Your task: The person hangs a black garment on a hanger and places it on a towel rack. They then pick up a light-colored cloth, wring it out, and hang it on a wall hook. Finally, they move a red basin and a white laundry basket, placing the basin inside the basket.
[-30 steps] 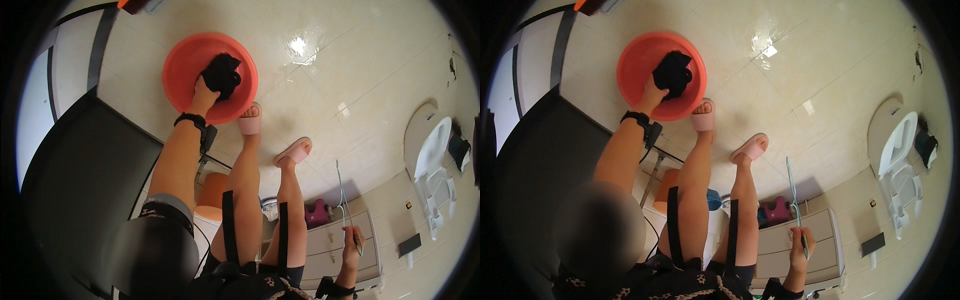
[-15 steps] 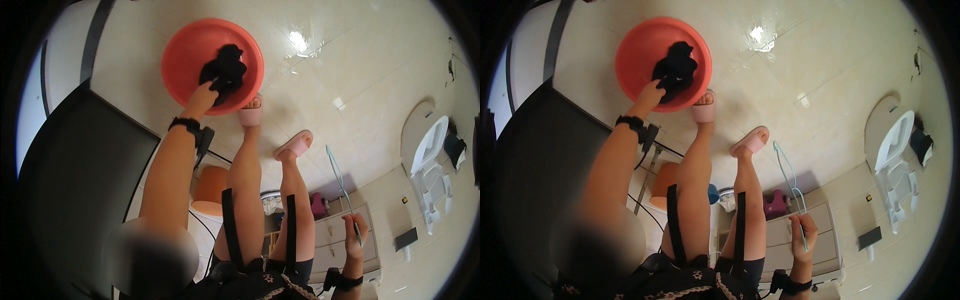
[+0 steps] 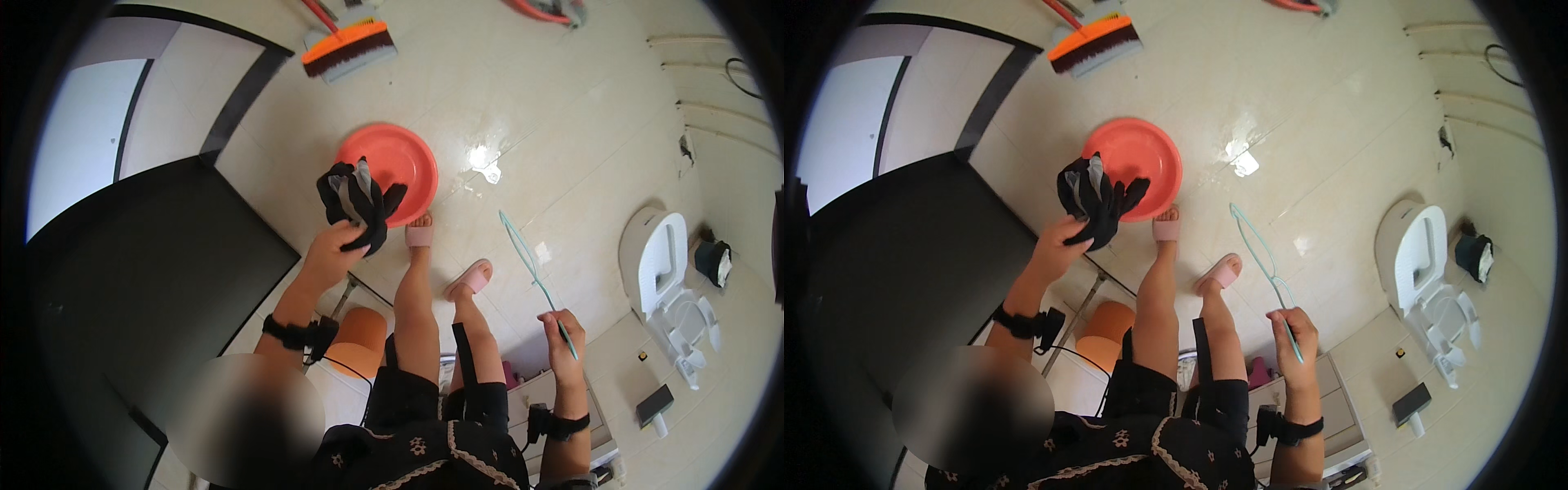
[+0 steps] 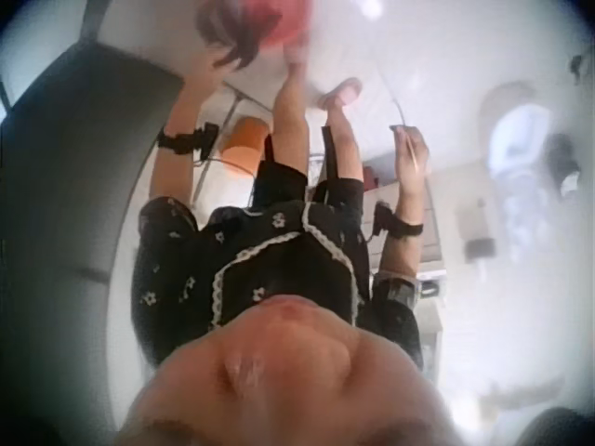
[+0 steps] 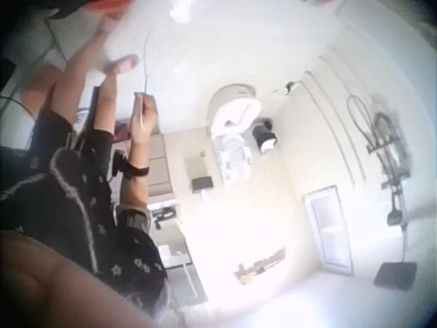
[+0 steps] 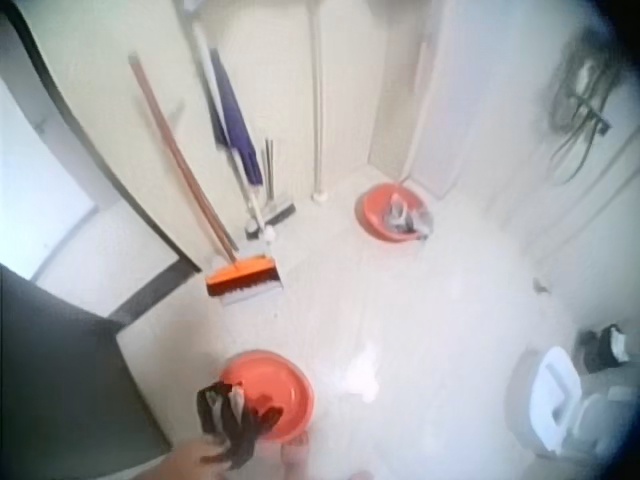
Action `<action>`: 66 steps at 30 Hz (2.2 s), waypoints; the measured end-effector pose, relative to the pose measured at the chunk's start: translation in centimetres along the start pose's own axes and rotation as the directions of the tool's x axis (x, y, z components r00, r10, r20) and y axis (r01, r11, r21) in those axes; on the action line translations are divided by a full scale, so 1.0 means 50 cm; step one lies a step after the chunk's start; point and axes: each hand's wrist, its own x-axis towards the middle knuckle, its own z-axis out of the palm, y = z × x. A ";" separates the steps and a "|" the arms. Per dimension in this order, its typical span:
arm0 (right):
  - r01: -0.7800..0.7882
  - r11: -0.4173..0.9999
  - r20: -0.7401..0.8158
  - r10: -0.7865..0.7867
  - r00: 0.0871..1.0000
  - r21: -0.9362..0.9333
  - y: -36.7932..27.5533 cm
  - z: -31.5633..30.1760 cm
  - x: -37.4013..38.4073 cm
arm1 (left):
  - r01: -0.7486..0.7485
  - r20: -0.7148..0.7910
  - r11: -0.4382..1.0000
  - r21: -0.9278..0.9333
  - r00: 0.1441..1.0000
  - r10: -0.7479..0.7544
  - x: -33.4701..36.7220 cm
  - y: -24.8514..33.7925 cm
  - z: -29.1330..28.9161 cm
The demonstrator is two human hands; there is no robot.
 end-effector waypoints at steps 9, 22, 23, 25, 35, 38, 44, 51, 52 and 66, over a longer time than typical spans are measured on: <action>0.332 0.943 -0.126 -0.328 0.936 0.017 -0.136 -0.112 -0.095 | -0.257 -0.089 0.960 -0.113 0.965 0.248 -0.220 0.391 -0.074; 0.526 0.850 -0.148 -0.515 0.844 0.043 -0.135 -0.288 -0.317 | -0.711 0.032 0.656 -0.253 0.672 0.740 -0.374 0.857 0.111; 0.545 0.833 -0.159 -0.528 0.834 0.096 -0.130 -0.308 -0.332 | -0.729 0.071 0.636 -0.253 0.642 0.764 -0.383 0.872 0.125; 0.629 0.761 -0.227 -0.592 0.774 0.159 -0.120 -0.338 -0.363 | -0.751 0.129 0.617 -0.233 0.605 0.786 -0.399 0.894 0.154; 0.549 0.803 -0.360 -0.453 0.816 0.233 0.008 -0.434 -0.419 | -0.621 0.056 0.700 -0.353 0.733 0.678 -0.453 0.988 0.314; 0.592 0.720 -0.438 -0.428 0.790 0.362 0.037 -0.492 -0.442 | -0.525 0.020 0.728 -0.442 0.805 0.593 -0.453 1.008 0.327; 0.695 0.717 -0.367 -0.661 0.654 -0.052 0.031 -0.503 -0.493 | -0.376 0.067 0.650 -0.660 0.833 0.549 -0.502 1.053 0.379; 0.584 0.780 -0.495 -0.608 0.620 -0.227 -0.007 -0.426 -0.428 | -0.614 0.107 0.690 -0.383 0.713 0.693 -0.569 1.106 0.371; 0.570 0.786 -0.506 -0.602 0.618 -0.238 -0.019 -0.423 -0.417 | -0.636 0.101 0.673 -0.378 0.694 0.713 -0.572 1.110 0.358; 0.584 0.809 -0.299 -0.574 0.762 -0.063 -0.137 -0.567 -0.396 | -0.553 -0.003 0.803 -0.221 0.824 0.566 -0.431 0.945 0.130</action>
